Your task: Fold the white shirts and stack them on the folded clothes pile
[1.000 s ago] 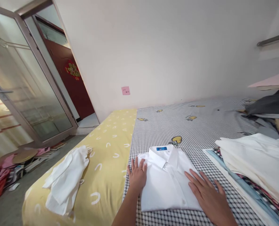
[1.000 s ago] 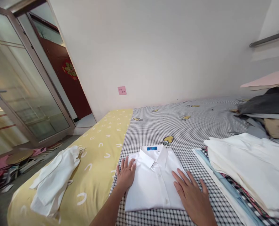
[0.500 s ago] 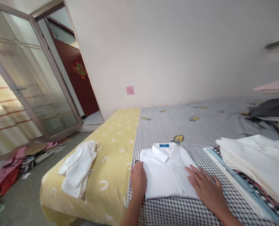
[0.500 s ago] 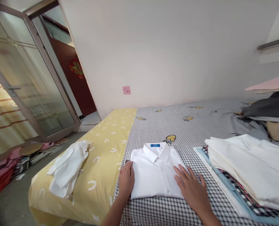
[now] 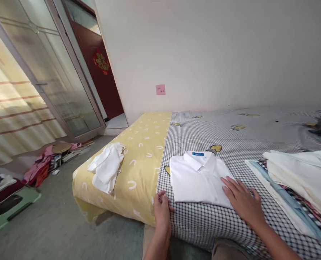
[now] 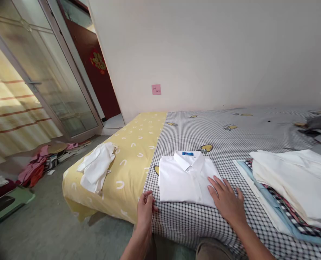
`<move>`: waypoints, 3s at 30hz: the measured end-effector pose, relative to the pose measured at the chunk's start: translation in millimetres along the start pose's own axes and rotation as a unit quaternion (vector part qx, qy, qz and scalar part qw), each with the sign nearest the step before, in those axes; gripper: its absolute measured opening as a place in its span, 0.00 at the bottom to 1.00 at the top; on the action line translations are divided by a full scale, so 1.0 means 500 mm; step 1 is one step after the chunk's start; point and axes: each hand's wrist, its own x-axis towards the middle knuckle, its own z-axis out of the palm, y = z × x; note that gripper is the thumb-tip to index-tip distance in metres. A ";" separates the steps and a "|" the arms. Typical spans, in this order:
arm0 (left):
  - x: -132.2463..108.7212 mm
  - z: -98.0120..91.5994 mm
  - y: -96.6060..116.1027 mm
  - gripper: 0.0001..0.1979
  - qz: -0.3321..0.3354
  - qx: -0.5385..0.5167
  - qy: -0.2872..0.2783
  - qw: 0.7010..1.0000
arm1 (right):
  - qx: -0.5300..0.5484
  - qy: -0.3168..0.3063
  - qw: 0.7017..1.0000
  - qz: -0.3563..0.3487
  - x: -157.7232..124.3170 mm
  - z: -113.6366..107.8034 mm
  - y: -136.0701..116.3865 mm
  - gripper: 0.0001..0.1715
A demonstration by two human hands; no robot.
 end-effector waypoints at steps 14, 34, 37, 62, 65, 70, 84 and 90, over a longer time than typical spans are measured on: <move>-0.058 0.009 0.019 0.27 -0.058 -0.100 -0.138 0.984 | 0.019 -0.009 1.000 0.000 -0.003 -0.006 0.007 0.37; -0.054 0.066 0.034 0.18 -0.070 0.051 -0.181 0.980 | 0.005 0.017 1.000 -0.001 0.003 0.015 0.015 0.36; -0.034 0.069 0.054 0.16 -0.054 0.137 -0.182 0.972 | -0.001 0.007 1.000 0.004 0.003 0.005 0.004 0.33; 0.020 0.016 0.094 0.18 0.028 0.388 -0.076 0.918 | 0.595 0.146 0.778 0.137 0.018 -0.025 0.018 0.33; 0.012 0.025 0.122 0.12 0.138 0.433 0.061 0.889 | 0.629 0.173 0.743 0.147 0.017 -0.030 0.019 0.35; -0.016 0.133 0.181 0.21 0.443 0.440 0.029 0.781 | 0.657 0.196 0.710 0.160 0.017 -0.030 0.025 0.35; 0.007 0.282 0.119 0.29 0.310 0.595 -0.173 0.721 | 0.616 0.169 0.747 0.183 0.029 -0.030 0.020 0.27; 0.006 0.285 0.114 0.30 0.318 0.578 -0.155 0.735 | 0.577 0.122 0.781 0.205 0.045 -0.035 0.032 0.21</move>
